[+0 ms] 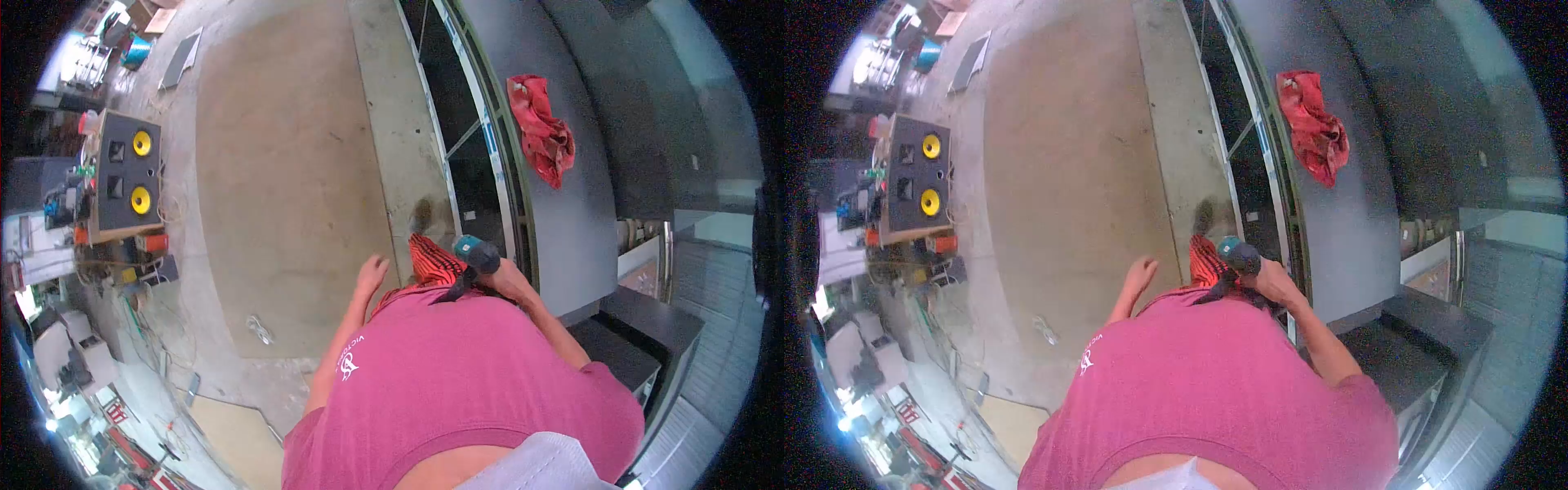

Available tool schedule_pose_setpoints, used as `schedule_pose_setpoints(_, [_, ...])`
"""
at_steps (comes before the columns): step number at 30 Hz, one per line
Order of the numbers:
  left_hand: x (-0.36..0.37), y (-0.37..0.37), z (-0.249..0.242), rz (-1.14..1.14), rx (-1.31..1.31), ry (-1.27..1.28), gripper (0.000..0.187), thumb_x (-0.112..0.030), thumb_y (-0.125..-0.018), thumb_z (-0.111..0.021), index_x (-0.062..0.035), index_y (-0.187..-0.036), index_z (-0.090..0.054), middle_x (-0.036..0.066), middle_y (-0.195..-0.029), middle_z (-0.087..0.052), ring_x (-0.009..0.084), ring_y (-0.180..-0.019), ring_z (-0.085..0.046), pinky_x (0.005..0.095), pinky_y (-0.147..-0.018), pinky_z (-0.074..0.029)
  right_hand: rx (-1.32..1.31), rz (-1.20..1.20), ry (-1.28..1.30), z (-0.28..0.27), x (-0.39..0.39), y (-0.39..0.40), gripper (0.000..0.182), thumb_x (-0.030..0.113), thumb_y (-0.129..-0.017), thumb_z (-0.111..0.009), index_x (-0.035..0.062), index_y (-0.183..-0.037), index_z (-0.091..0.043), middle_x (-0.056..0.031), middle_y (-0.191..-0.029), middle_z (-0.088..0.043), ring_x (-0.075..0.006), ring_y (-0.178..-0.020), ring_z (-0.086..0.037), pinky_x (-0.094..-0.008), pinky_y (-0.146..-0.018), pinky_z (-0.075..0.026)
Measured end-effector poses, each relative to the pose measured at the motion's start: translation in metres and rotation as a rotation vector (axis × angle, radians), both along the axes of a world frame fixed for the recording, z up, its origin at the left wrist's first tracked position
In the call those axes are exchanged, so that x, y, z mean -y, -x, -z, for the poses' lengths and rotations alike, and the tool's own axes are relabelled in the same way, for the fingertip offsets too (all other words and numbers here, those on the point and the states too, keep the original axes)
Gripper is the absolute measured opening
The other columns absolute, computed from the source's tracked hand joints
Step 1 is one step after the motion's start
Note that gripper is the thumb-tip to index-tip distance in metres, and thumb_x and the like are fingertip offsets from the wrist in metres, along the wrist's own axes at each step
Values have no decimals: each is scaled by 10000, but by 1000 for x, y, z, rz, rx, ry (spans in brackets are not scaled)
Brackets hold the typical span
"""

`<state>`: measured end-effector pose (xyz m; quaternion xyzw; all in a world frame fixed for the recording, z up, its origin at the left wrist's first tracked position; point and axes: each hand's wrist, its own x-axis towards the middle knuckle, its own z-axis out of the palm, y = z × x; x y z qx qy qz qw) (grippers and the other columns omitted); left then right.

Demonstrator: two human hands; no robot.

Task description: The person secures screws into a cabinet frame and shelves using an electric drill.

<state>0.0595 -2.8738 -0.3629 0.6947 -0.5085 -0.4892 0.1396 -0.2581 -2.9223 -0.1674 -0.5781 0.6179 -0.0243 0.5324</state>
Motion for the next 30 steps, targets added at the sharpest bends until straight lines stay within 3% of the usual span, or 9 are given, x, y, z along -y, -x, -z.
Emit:
schedule_pose_setpoints(6, [277,105,-119,416,46,647,395,-290,-782,-603,-10,-1056,-554,199,-987,-565,343,-929,-540,408,-808,-432,-93,-47,92,-7,62,2,458,340,-725,-618,41,-1059,-526,-241,-938,-599,-407,-914,-554,-448,-773,-439])
schedule_pose_setpoints(11, [353,238,-184,663,53,884,605,-485,-730,-623,-57,-1142,-510,201,-1087,-517,389,-1020,-483,453,-856,-395,-154,157,136,0,22,19,476,319,-701,-639,27,-1054,-509,-249,-850,-598,-405,-851,-570,-471,-730,-442])
schedule_pose_setpoints(15, [347,305,-195,837,272,851,667,-518,-661,-648,-62,-1125,-502,208,-1166,-455,398,-1112,-395,523,-908,-304,-91,616,328,-12,-64,-15,531,297,-702,-667,49,-1139,-496,-222,-845,-608,-396,-809,-574,-433,-704,-457])
schedule_pose_setpoints(17, [343,315,-196,1034,430,745,562,-433,-706,-629,-55,-1106,-513,201,-1157,-478,384,-1099,-427,491,-897,-347,-105,856,427,15,-109,-54,540,287,-705,-668,55,-1163,-498,-210,-861,-613,-385,-802,-575,-400,-713,-453])
schedule_pose_setpoints(19, [349,329,-163,1149,401,773,457,-328,-721,-621,-35,-1062,-532,193,-1100,-527,365,-1058,-478,467,-867,-397,90,1258,310,9,-134,-110,480,119,-748,-646,51,-1193,-477,-197,-1014,-603,-225,-863,-565,-340,-785,-450])
schedule_pose_setpoints(20, [345,339,-163,1163,379,815,422,-298,-718,-624,-30,-1034,-542,187,-1063,-549,358,-1025,-505,460,-847,-418,220,1527,312,16,-136,-129,438,326,-719,-637,30,-1036,-574,-213,-895,-617,-363,-844,-588,-395,-751,-448])
schedule_pose_setpoints(21, [334,338,-170,1164,355,852,387,-269,-715,-627,-24,-1006,-553,180,-1026,-571,350,-991,-532,452,-827,-438,208,1602,332,1,-134,-153,438,326,-719,-637,30,-1036,-574,-213,-895,-617,-363,-844,-588,-395,-751,-448])
schedule_pose_setpoints(23, [315,349,-171,1280,328,881,366,-256,-716,-628,-24,-989,-557,177,-1014,-575,351,-981,-538,456,-813,-447,-212,1661,-198,-41,-121,-186,443,377,-723,-590,6,-964,-579,-234,-892,-611,-355,-866,-591,-409,-747,-448])
schedule_pose_setpoints(30, [203,413,-210,1567,226,912,366,-284,-711,-650,-27,-955,-563,159,-994,-581,341,-966,-550,457,-770,-478,-238,1700,-333,-53,-141,-232,445,384,-691,-564,-3,-910,-577,-229,-787,-613,-383,-732,-599,-432,-669,-460])
